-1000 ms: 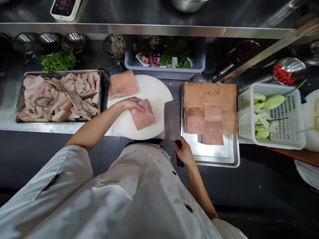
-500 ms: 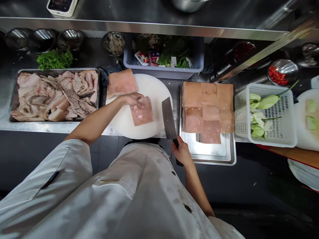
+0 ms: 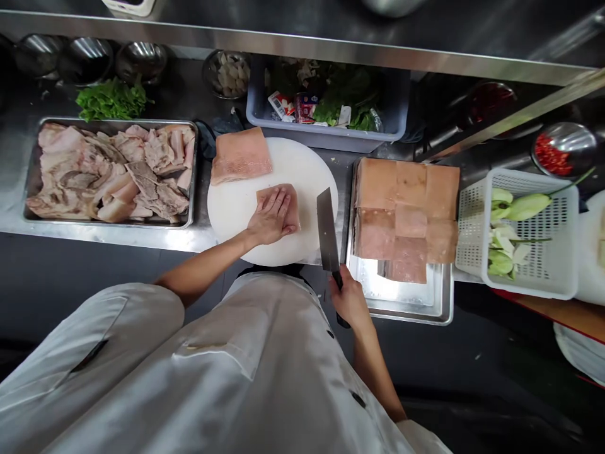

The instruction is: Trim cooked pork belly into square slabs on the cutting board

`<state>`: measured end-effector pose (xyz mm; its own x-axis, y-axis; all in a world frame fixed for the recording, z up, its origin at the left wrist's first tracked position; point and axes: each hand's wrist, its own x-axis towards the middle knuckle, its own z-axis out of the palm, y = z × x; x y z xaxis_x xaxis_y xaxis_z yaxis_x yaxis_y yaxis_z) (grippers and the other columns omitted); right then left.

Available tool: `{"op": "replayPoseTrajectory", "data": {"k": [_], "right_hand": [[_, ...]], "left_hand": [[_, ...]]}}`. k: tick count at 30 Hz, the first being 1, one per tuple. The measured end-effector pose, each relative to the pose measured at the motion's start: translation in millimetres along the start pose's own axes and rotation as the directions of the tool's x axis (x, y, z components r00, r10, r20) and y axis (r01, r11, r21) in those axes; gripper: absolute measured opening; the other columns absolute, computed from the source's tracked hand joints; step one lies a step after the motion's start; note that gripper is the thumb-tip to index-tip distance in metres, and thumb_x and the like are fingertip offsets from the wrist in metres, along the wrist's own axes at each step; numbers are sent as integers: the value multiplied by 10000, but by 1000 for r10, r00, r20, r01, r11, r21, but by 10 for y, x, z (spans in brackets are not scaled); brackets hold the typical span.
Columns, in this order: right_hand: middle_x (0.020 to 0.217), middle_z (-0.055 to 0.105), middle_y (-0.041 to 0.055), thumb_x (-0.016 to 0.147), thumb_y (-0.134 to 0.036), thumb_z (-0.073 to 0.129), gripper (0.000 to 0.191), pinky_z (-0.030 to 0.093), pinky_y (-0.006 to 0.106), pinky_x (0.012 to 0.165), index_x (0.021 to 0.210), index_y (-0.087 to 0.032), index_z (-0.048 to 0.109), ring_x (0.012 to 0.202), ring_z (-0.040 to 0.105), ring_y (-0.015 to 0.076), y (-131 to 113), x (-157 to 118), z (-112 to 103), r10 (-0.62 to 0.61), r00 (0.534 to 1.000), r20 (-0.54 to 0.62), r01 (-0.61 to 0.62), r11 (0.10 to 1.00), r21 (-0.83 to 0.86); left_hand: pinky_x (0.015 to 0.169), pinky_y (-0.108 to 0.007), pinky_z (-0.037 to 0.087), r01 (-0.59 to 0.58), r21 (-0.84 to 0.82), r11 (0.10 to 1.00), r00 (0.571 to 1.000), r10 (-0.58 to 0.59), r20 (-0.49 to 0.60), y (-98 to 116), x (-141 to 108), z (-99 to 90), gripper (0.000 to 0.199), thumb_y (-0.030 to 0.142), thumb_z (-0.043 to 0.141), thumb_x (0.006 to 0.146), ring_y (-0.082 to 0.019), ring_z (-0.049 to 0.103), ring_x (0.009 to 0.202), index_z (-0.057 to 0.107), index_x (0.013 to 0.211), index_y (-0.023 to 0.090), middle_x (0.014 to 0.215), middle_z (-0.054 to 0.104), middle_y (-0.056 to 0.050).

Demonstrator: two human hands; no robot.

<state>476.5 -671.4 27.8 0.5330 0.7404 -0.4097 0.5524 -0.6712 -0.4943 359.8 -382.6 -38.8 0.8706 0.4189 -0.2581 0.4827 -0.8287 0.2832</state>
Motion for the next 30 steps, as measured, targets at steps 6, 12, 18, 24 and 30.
{"op": "replayPoseTrajectory", "data": {"k": [6, 12, 18, 24, 30], "right_hand": [[917, 746, 156, 1050, -265, 364, 415, 442, 336, 669, 1387, -66, 500, 821, 717, 307, -355, 104, -38, 40, 997, 61, -27, 980, -198], [934, 754, 134, 1077, -203, 401, 267, 438, 303, 684, 1309, -107, 493, 877, 734, 274, -793, 373, -6, 74, 987, 141, -40, 973, -228], [977, 760, 139, 1092, -226, 363, 285, 515, 330, 704, 1354, -152, 444, 865, 758, 284, -998, 212, -204, 60, 972, 225, -10, 976, -217], [1022, 754, 146, 1079, -207, 353, 285, 580, 381, 773, 1344, -153, 441, 913, 769, 293, -1088, 454, -215, 14, 956, 294, 27, 991, -134], [1015, 743, 149, 1058, -173, 340, 288, 601, 399, 746, 1329, -153, 436, 892, 770, 298, -977, 457, -236, -17, 948, 319, 44, 996, -78]], "left_hand": [[1301, -537, 132, 5, -27, 1000, 996, -8, -92, 1, 59, -63, 783, 488, 409, 1023, -335, 163, 1625, 278, 1657, 48, 1744, 238, -192], [1073, -574, 368, 112, -62, 992, 971, -123, -203, 75, 183, -227, 495, 350, 400, 1023, -380, 470, 1340, 589, 1454, 196, 1504, 542, -172], [1020, -585, 352, 135, -35, 990, 978, -139, -157, 85, 240, -341, 469, 342, 446, 991, -404, 430, 1297, 637, 1411, 263, 1500, 509, -165], [1002, -570, 349, 182, 44, 982, 974, -174, -142, 95, 277, -334, 469, 385, 414, 997, -404, 431, 1278, 645, 1387, 266, 1489, 514, -162], [1024, -563, 329, 239, 67, 969, 965, -229, -126, 93, 318, -318, 466, 395, 433, 983, -401, 410, 1288, 621, 1395, 288, 1500, 497, -133]]}}
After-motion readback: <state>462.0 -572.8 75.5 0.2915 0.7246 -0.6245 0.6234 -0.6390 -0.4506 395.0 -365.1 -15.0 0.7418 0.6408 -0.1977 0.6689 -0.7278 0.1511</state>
